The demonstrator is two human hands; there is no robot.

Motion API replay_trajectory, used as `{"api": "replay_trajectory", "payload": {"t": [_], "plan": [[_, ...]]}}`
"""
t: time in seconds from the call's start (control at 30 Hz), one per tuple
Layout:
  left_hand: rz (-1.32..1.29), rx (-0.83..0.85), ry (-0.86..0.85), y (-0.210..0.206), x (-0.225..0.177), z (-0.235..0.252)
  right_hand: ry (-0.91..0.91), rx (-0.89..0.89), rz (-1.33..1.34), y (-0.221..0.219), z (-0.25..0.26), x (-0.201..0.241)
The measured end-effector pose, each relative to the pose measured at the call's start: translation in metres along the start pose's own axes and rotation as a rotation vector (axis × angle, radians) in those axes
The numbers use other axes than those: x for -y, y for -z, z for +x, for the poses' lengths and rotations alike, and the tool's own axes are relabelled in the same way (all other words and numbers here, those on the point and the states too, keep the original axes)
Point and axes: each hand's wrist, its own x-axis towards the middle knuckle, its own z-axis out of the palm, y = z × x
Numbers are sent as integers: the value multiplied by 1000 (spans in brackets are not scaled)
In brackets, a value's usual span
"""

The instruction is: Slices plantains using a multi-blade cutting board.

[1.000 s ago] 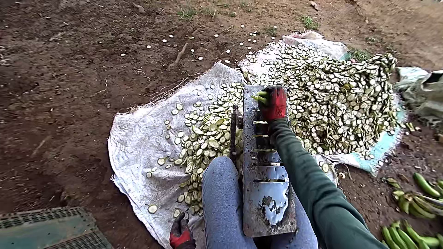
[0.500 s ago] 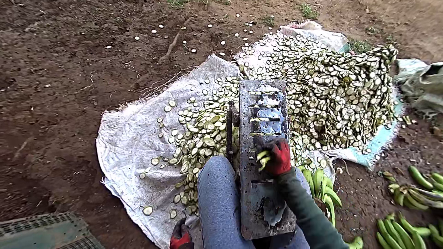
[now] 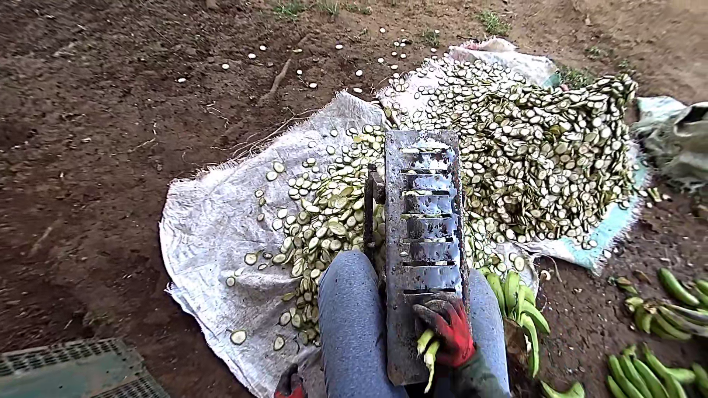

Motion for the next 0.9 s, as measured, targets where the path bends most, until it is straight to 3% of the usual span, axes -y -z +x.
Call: {"api": "replay_trajectory", "payload": {"t": [0.13, 0.23, 0.3, 0.4, 0.57, 0.63, 0.77, 0.9], "plan": [[73, -16, -41, -2, 0, 5, 138, 24, 39, -30, 117, -75], [7, -42, -86, 2, -19, 1, 35, 119, -31, -50, 207, -120], [-16, -58, -104, 6, -28, -5, -49, 110, -82, -56, 234, -125], [-9, -53, -126, 10, -18, -4, -65, 37, -100, -47, 190, -95], [135, -1, -62, 8, 19, 5, -90, -54, -30, -4, 10, -4], [172, 11, -20, 3, 29, 9, -22, -21, -16, -1, -5, -2], [182, 35, -2, -1, 19, 9, -48, 94, -46, -24, 107, -62], [78, -8, -122, -8, -3, 8, -404, 349, -193, -40, 233, -112]]}}
